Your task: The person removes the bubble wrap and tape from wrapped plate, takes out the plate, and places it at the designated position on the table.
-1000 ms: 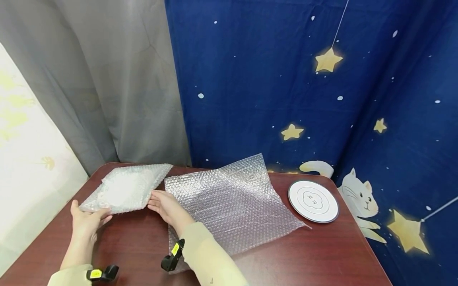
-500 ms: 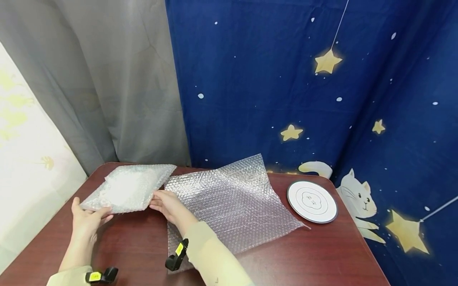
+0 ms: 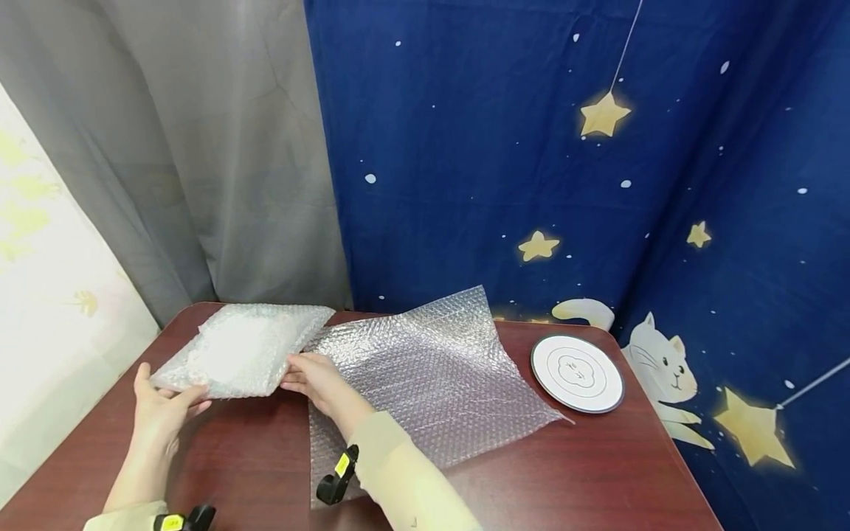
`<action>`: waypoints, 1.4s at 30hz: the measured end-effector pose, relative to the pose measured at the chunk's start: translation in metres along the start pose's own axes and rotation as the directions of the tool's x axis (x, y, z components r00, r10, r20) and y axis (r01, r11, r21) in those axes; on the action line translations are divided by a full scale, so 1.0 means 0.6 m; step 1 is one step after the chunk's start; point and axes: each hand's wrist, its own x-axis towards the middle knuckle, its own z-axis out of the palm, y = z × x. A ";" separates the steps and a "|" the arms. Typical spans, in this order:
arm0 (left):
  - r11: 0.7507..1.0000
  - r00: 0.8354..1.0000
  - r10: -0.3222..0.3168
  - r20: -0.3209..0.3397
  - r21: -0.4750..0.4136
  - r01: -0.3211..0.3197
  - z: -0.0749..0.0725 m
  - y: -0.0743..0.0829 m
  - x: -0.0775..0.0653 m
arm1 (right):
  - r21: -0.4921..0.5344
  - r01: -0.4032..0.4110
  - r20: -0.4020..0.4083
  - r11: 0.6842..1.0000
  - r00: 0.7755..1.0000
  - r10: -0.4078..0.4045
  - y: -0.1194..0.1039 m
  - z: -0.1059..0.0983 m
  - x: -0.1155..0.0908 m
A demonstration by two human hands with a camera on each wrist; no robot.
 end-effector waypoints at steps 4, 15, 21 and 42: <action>1.000 1.000 0.002 0.015 0.027 -0.003 0.004 0.001 -0.006 | -0.018 0.002 0.002 1.000 1.000 -0.002 -0.002 -0.006 -0.004; 0.994 0.999 -0.036 0.035 0.103 0.032 0.040 0.045 -0.051 | -0.062 -0.005 -0.012 0.998 1.000 0.004 -0.008 -0.023 -0.024; 0.995 0.997 0.011 0.081 0.097 -0.019 0.028 0.008 -0.028 | -0.074 -0.004 -0.021 0.997 1.000 0.003 -0.012 -0.032 -0.029; 0.986 0.993 -0.041 0.110 0.166 0.022 0.093 0.077 -0.092 | -0.094 0.004 -0.094 0.996 0.996 -0.013 -0.022 -0.060 -0.062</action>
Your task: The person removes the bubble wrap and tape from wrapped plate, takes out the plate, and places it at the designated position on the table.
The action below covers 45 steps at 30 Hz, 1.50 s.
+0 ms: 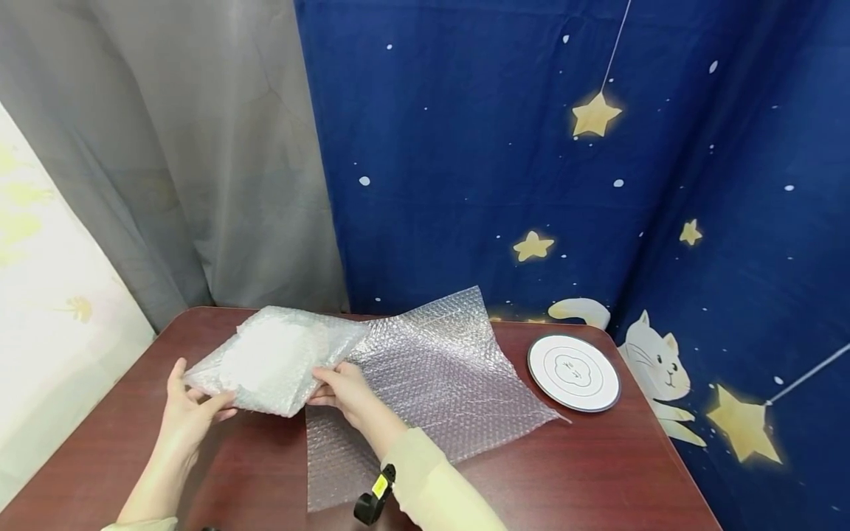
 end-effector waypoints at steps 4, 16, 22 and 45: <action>1.000 1.000 -0.010 0.021 0.026 0.010 0.008 0.005 -0.003 | 0.005 0.004 0.010 1.000 1.000 -0.004 -0.001 -0.010 -0.007; 0.999 0.995 -0.012 0.097 0.047 0.007 0.032 0.007 -0.009 | -0.013 0.030 0.024 0.999 0.999 -0.029 -0.014 -0.041 -0.029; 0.999 0.993 -0.005 0.122 0.046 -0.001 0.046 0.008 -0.011 | -0.004 0.039 0.030 0.999 0.999 -0.039 -0.017 -0.056 -0.041; 1.000 0.977 0.031 0.212 -0.004 -0.031 0.115 0.006 -0.027 | -0.040 0.086 -0.011 0.995 0.996 -0.087 -0.034 -0.126 -0.087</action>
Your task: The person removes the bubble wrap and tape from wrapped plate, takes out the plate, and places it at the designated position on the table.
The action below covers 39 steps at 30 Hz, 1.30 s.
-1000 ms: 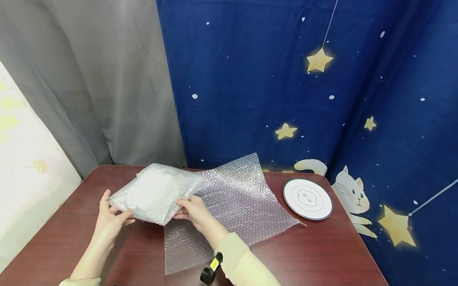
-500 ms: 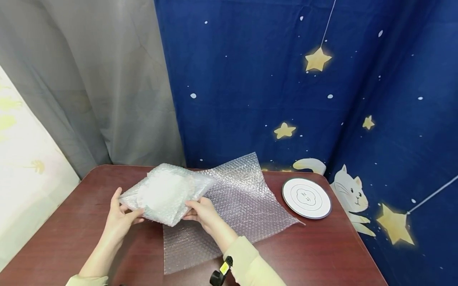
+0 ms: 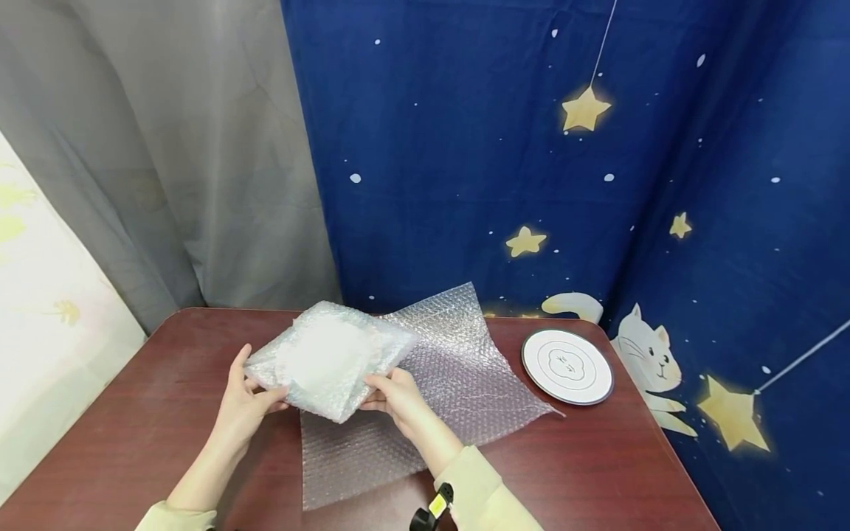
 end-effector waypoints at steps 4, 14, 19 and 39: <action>1.000 1.000 0.011 0.011 -0.003 -0.011 0.014 0.000 0.000 | 0.002 0.010 -0.003 1.000 1.000 -0.010 -0.002 -0.013 -0.007; 0.999 0.999 0.009 0.051 -0.031 -0.008 0.047 -0.007 -0.001 | 0.007 -0.007 -0.020 1.000 1.000 0.007 -0.009 -0.045 -0.025; 1.000 0.998 0.017 0.066 -0.019 -0.016 0.062 -0.011 -0.001 | 0.002 -0.016 -0.049 1.000 0.999 0.016 -0.011 -0.059 -0.034; 0.998 0.992 0.063 0.109 -0.006 -0.063 0.126 -0.029 0.002 | -0.029 -0.005 -0.133 1.000 0.991 0.002 -0.009 -0.115 -0.055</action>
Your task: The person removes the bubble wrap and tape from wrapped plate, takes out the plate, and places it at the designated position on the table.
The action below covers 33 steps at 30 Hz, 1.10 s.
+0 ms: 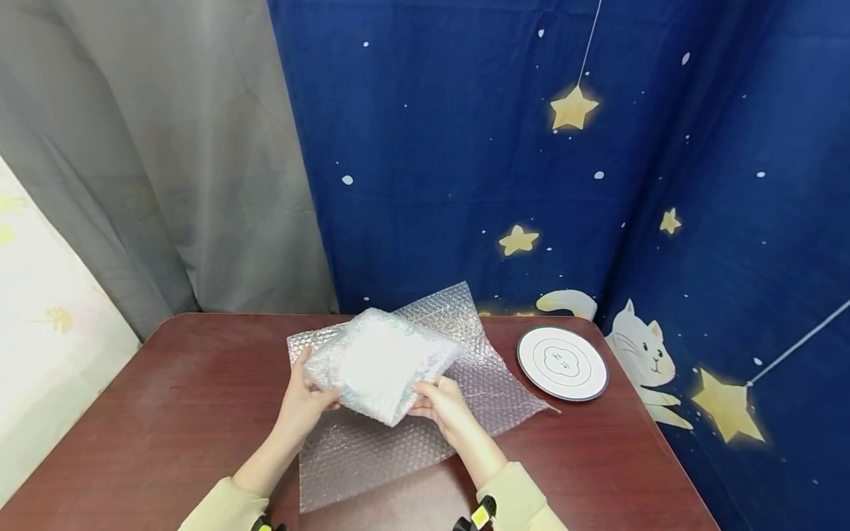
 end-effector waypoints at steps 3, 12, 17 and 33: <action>1.000 1.000 0.005 0.006 0.003 -0.005 0.005 -0.004 0.001 | -0.008 -0.001 -0.022 1.000 1.000 0.001 0.004 -0.006 0.002; 1.000 1.000 0.018 -0.001 -0.003 -0.018 0.019 -0.018 0.008 | -0.019 0.004 -0.085 1.000 0.996 -0.005 0.013 -0.018 0.004; 1.000 1.000 0.014 0.006 0.007 -0.014 0.027 -0.029 0.013 | -0.036 0.004 -0.119 0.999 0.993 -0.008 0.014 -0.025 0.002; 0.999 1.000 -0.017 0.026 0.045 0.016 0.044 -0.050 0.014 | -0.101 -0.024 -0.196 0.995 0.981 0.004 0.028 -0.044 -0.006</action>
